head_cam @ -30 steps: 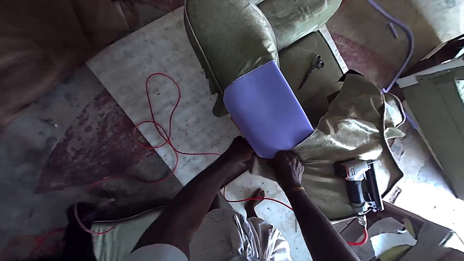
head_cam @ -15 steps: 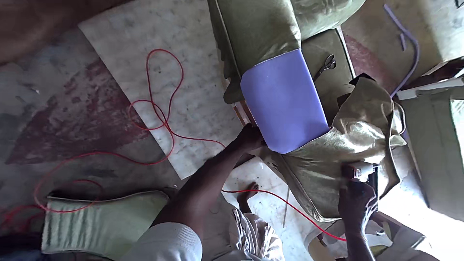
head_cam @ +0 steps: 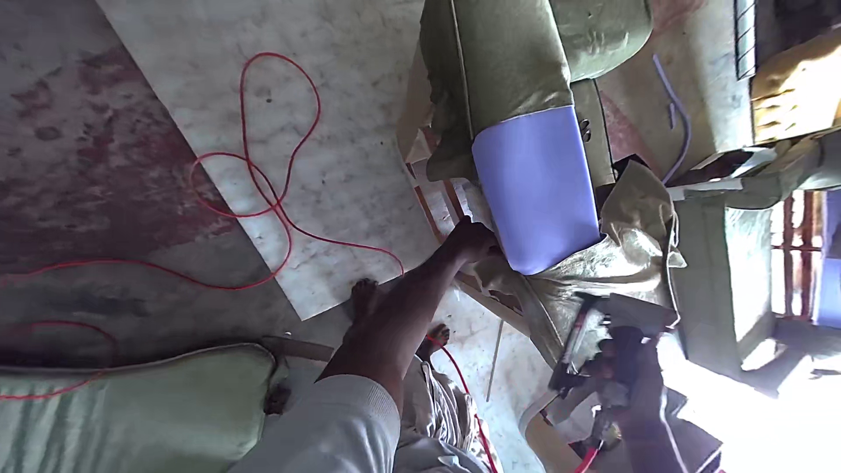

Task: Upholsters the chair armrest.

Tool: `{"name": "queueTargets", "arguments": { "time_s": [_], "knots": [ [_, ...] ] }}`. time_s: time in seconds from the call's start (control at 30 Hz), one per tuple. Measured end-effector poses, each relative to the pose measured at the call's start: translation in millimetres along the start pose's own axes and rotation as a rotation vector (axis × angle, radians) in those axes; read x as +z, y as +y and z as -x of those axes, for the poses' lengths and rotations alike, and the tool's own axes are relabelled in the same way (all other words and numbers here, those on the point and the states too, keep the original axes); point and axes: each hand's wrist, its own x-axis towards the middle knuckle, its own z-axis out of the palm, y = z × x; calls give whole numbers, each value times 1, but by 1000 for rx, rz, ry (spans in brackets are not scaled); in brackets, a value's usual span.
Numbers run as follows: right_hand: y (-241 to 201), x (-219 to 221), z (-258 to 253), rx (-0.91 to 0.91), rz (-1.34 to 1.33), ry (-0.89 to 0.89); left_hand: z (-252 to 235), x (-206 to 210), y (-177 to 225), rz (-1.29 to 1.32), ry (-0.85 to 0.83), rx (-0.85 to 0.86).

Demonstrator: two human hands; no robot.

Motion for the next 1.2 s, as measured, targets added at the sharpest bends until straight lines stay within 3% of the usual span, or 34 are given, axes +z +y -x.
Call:
{"name": "queueTargets", "arguments": {
  "time_s": [0.1, 0.2, 0.27, 0.33, 0.43, 0.63, 0.77, 0.87, 1.0, 1.1, 1.2],
  "knots": [
    [34, 71, 27, 75, 221, -123, 5, -1, -3, 14, -12, 14],
    [65, 116, 41, 8, 778, -157, 16, -1, 1, 50, 27, 95],
    [82, 124, 44, -55, 1138, -114, 23, -4, -2, 51, 51, 124],
    [99, 111, 51, -125, 1274, -20, 35, -5, -6, 78, 112, 125],
    [110, 74, 67, -225, 1262, 182, 56, -13, 1, 134, 138, 34],
    [116, -4, 79, -292, 1120, 560, 92, -7, 26, 78, 366, -22],
    [102, -50, 42, -293, 1162, 688, 92, -14, 77, -55, 462, 153],
    [64, -72, -21, -331, 1185, 651, 81, -12, 140, -211, 265, 314],
    [31, -95, -107, -568, 1194, 487, 48, 47, 222, -386, 15, 576],
    [23, -116, -122, -750, 1154, 410, 30, 98, 271, -435, -133, 540],
    [33, -149, -82, -727, 854, 632, 11, 132, 303, -421, -169, 408]
  ]
}}
